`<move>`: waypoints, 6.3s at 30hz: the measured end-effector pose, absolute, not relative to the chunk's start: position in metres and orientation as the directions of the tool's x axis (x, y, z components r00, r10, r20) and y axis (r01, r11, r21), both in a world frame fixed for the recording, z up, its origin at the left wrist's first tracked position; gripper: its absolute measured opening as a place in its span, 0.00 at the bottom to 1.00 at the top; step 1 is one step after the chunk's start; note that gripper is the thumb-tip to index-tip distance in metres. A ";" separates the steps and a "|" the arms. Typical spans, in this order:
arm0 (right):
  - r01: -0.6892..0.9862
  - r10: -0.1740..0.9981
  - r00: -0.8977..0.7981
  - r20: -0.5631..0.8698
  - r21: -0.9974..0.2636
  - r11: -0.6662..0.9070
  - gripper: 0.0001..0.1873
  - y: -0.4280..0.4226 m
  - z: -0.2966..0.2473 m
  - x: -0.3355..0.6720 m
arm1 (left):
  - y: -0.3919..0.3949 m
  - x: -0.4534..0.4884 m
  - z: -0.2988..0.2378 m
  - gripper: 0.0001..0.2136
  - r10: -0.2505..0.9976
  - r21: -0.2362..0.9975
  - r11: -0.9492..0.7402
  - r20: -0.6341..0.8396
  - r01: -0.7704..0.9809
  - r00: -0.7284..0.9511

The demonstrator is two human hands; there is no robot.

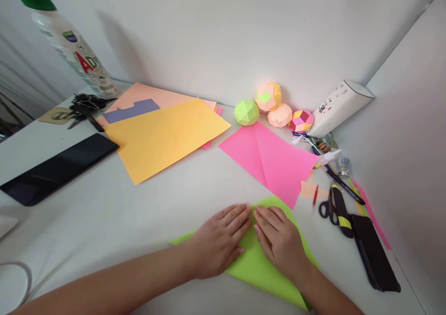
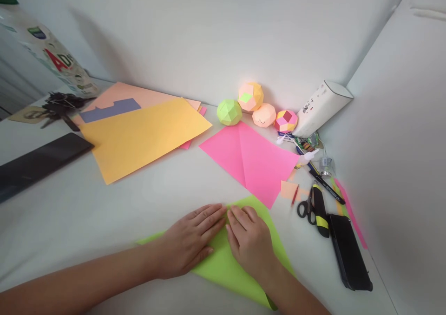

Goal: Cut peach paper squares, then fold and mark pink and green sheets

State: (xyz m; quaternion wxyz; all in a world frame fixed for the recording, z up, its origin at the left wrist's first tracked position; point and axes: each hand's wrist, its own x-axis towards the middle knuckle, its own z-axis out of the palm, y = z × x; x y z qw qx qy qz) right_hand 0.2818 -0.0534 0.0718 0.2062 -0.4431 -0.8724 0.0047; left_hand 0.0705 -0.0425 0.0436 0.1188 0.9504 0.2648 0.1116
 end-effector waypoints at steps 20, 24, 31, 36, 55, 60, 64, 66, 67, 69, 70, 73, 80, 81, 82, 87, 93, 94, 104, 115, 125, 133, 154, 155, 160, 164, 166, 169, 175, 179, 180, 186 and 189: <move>0.702 0.669 -0.677 0.307 -0.005 0.712 0.16 -0.044 0.070 0.286 | -0.047 0.073 0.050 0.36 0.565 0.282 -0.807 0.115 0.519 0.817; 0.689 0.654 -0.687 0.316 -0.003 0.725 0.16 -0.041 0.067 0.289 | -0.062 0.073 0.056 0.43 0.624 0.241 -0.768 0.068 0.594 0.779; 0.669 0.634 -0.703 0.321 -0.002 0.743 0.15 -0.040 0.068 0.287 | -0.093 0.059 0.058 0.48 0.734 0.267 -0.647 -0.033 0.714 0.678; 0.690 0.654 -0.675 0.341 -0.023 0.724 0.15 -0.041 0.068 0.287 | -0.118 0.032 0.047 0.51 0.826 0.187 -0.558 0.031 0.809 0.563; 0.732 0.692 -0.629 0.355 -0.028 0.680 0.14 -0.047 0.066 0.283 | -0.064 0.044 0.056 0.19 0.655 0.012 -0.744 0.208 0.668 0.727; 0.746 0.707 -0.618 0.344 -0.026 0.665 0.14 -0.050 0.064 0.282 | -0.034 0.048 0.042 0.24 0.474 0.167 -0.875 0.107 0.454 0.874; 0.756 0.722 -0.604 0.338 -0.043 0.653 0.13 -0.051 0.063 0.281 | -0.040 0.042 0.043 0.25 0.464 0.197 -0.875 0.078 0.443 0.882; 0.761 0.729 -0.597 0.336 -0.052 0.647 0.13 -0.052 0.062 0.281 | -0.045 0.039 0.047 0.25 0.447 0.213 -0.879 0.055 0.427 0.893; 0.763 0.733 -0.593 0.334 -0.057 0.644 0.13 -0.052 0.061 0.281 | -0.047 0.038 0.049 0.25 0.432 0.225 -0.883 0.045 0.412 0.901; 0.764 0.734 -0.589 0.336 -0.065 0.642 0.13 -0.052 0.060 0.281 | -0.054 0.035 0.053 0.26 0.397 0.250 -0.891 0.029 0.378 0.917; 0.762 0.734 -0.590 0.337 -0.067 0.644 0.13 -0.052 0.059 0.281 | -0.058 0.033 0.056 0.26 0.378 0.265 -0.895 0.021 0.359 0.925; 0.759 0.731 -0.595 0.335 -0.068 0.648 0.13 -0.053 0.055 0.282 | -0.073 0.027 0.061 0.28 0.346 0.318 -0.891 0.014 0.324 0.938; 0.765 0.747 -0.604 0.276 -0.062 0.642 0.14 -0.053 0.054 0.282 | -0.101 0.027 0.066 0.32 0.370 0.349 -0.871 0.002 0.346 0.929; 0.763 0.748 -0.607 0.269 -0.068 0.643 0.14 -0.053 0.055 0.282 | -0.101 0.030 0.066 0.32 0.359 0.352 -0.874 0.001 0.335 0.933; 0.760 0.747 -0.610 0.262 -0.072 0.646 0.14 -0.053 0.055 0.282 | -0.101 0.034 0.067 0.32 0.340 0.360 -0.879 0.011 0.314 0.940; 0.761 0.750 -0.610 0.257 -0.073 0.645 0.14 -0.053 0.054 0.282 | -0.100 0.056 0.070 0.31 0.231 0.399 -0.895 0.035 0.198 0.972; 0.766 0.749 -0.603 0.275 -0.061 0.640 0.13 -0.054 0.052 0.282 | -0.103 0.079 0.071 0.31 0.151 0.456 -0.883 0.047 0.113 0.987; 0.767 0.751 -0.601 0.272 -0.066 0.638 0.13 -0.054 0.053 0.282 | -0.104 0.084 0.072 0.32 0.128 0.462 -0.882 0.037 0.096 0.991; 0.776 0.768 -0.592 0.244 -0.082 0.625 0.13 -0.055 0.056 0.281 | -0.119 0.133 0.064 0.34 0.004 0.409 -0.911 0.123 -0.048 0.992; 0.771 0.761 -0.594 0.262 -0.084 0.631 0.13 -0.054 0.054 0.283 | -0.124 0.165 0.060 0.33 -0.065 0.288 -0.951 0.170 -0.113 0.983; 0.759 0.734 -0.590 0.337 -0.076 0.646 0.13 -0.051 0.046 0.281 | -0.148 0.046 0.061 0.38 0.578 0.262 -0.800 0.096 0.540 0.810; 0.763 0.724 -0.595 0.348 -0.039 0.645 0.15 -0.052 0.048 0.280 | -0.105 0.015 0.035 0.39 0.895 -0.059 -0.393 0.206 0.918 0.396; 0.793 0.745 -0.601 0.289 0.098 0.602 0.14 -0.058 0.057 0.277 | -0.059 0.004 0.052 0.36 0.950 0.015 0.307 -0.053 0.951 -0.306; 0.793 0.747 -0.604 0.279 0.108 0.600 0.14 -0.058 0.060 0.273 | -0.058 0.002 0.053 0.36 0.951 0.029 0.301 -0.084 0.953 -0.298; 0.728 0.702 -0.682 0.204 0.100 0.678 0.11 -0.058 0.076 0.221 | -0.054 -0.004 0.052 0.37 0.956 0.055 0.274 -0.127 0.960 -0.266; 0.673 0.666 -0.739 0.096 0.070 0.737 0.21 -0.058 0.074 0.167 | -0.053 -0.006 0.048 0.38 0.955 0.066 0.281 -0.114 0.957 -0.273; 0.688 0.683 -0.725 0.083 0.088 0.720 0.26 -0.058 0.071 0.152 | -0.054 -0.007 0.047 0.37 0.954 0.075 0.287 -0.105 0.955 -0.279; 0.699 0.697 -0.714 0.065 0.122 0.705 0.29 -0.059 0.068 0.146 | -0.053 -0.009 0.046 0.36 0.952 0.085 0.298 -0.094 0.951 -0.291; 0.684 0.694 -0.720 0.018 0.183 0.706 0.30 -0.063 0.066 0.148 | -0.049 -0.008 0.045 0.32 0.949 0.078 0.311 -0.075 0.947 -0.306; 0.671 0.685 -0.728 0.002 0.203 0.713 0.32 -0.072 0.062 0.155 | -0.049 -0.007 0.044 0.32 0.949 0.067 0.311 -0.082 0.948 -0.305; 0.669 0.683 -0.731 0.006 0.206 0.714 0.32 -0.076 0.061 0.159 | -0.049 -0.007 0.045 0.32 0.949 0.065 0.310 -0.084 0.949 -0.304; 0.677 0.674 -0.732 0.101 0.225 0.701 0.36 -0.120 0.052 0.206 | -0.048 -0.008 0.047 0.32 0.945 0.061 0.315 -0.110 0.947 -0.307; 0.701 0.674 -0.714 0.192 0.205 0.684 0.36 -0.152 0.045 0.239 | -0.049 -0.008 0.049 0.32 0.943 0.061 0.318 -0.129 0.946 -0.308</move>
